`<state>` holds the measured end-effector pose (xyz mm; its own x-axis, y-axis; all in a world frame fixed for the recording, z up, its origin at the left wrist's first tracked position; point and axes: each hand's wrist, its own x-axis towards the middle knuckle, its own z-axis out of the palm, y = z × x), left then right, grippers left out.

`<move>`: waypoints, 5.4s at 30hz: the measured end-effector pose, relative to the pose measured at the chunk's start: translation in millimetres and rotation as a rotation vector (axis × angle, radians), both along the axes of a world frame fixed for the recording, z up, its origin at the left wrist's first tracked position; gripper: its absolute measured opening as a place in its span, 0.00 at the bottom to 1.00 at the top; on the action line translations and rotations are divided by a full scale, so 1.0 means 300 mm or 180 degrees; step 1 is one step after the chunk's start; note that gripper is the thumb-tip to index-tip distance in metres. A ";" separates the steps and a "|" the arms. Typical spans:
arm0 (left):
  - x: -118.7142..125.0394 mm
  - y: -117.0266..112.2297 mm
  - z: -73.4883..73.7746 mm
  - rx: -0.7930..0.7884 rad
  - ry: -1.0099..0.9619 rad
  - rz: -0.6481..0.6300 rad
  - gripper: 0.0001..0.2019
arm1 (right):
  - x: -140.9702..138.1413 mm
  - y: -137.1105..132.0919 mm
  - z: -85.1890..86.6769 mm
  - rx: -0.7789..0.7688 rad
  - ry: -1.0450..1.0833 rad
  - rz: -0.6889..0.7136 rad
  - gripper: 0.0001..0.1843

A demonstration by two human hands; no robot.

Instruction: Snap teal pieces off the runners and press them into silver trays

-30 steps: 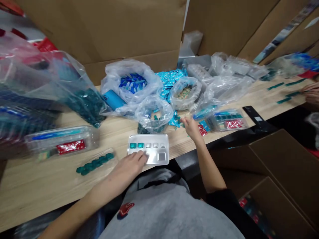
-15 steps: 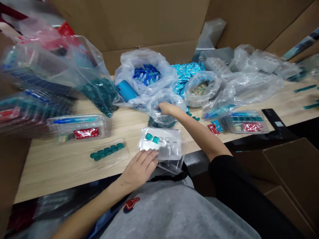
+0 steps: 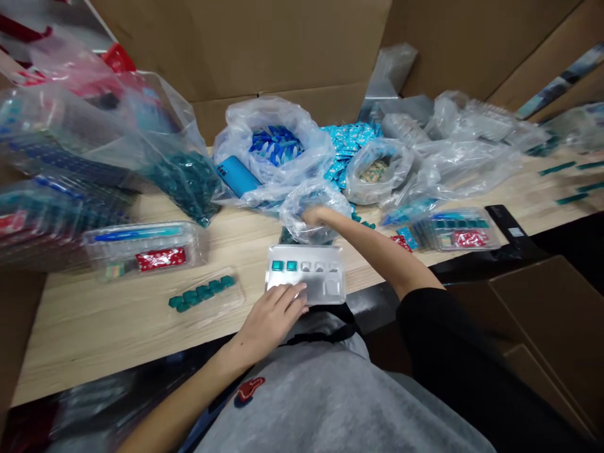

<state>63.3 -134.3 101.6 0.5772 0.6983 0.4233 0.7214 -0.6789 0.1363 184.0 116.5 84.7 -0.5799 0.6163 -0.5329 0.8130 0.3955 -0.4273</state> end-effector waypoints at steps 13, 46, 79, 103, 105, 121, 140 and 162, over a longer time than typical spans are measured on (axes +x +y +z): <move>-0.057 0.423 0.099 -0.1356 -0.2755 0.0554 0.13 | 0.158 -0.109 0.185 -0.0512 0.2530 -0.1279 0.07; 0.033 0.324 0.251 -0.2129 -0.4245 -0.0093 0.12 | 0.205 -0.426 0.381 -0.0664 0.4412 -0.1208 0.02; 0.009 0.161 0.075 -0.1429 -0.1045 0.0459 0.08 | 0.246 -0.497 0.229 0.0312 0.1342 -0.0336 0.11; 0.060 0.253 0.178 -0.0844 -0.2273 0.0250 0.08 | 0.231 -0.492 0.220 -0.1296 0.4412 -0.1477 0.19; 0.062 0.253 0.173 -0.0789 -0.2605 0.0171 0.09 | 0.235 -0.503 0.237 -0.1290 0.4486 -0.1430 0.14; 0.067 0.191 0.161 -0.0408 -0.2018 0.0106 0.15 | 0.265 -0.518 0.255 -0.0661 0.4258 -0.1117 0.09; 0.059 0.200 0.167 -0.1553 -0.2115 0.0354 0.07 | 0.279 -0.517 0.222 0.1264 0.3605 -0.0515 0.08; 0.056 0.204 0.060 -0.1357 -0.0635 0.0671 0.05 | 0.286 -0.512 0.227 0.0551 0.1236 -0.0936 0.15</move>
<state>80.1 -73.3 119.6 0.3423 0.9254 0.1630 0.7685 -0.3755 0.5181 269.9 -37.0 152.8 -0.5037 0.8430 -0.1886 0.6949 0.2657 -0.6682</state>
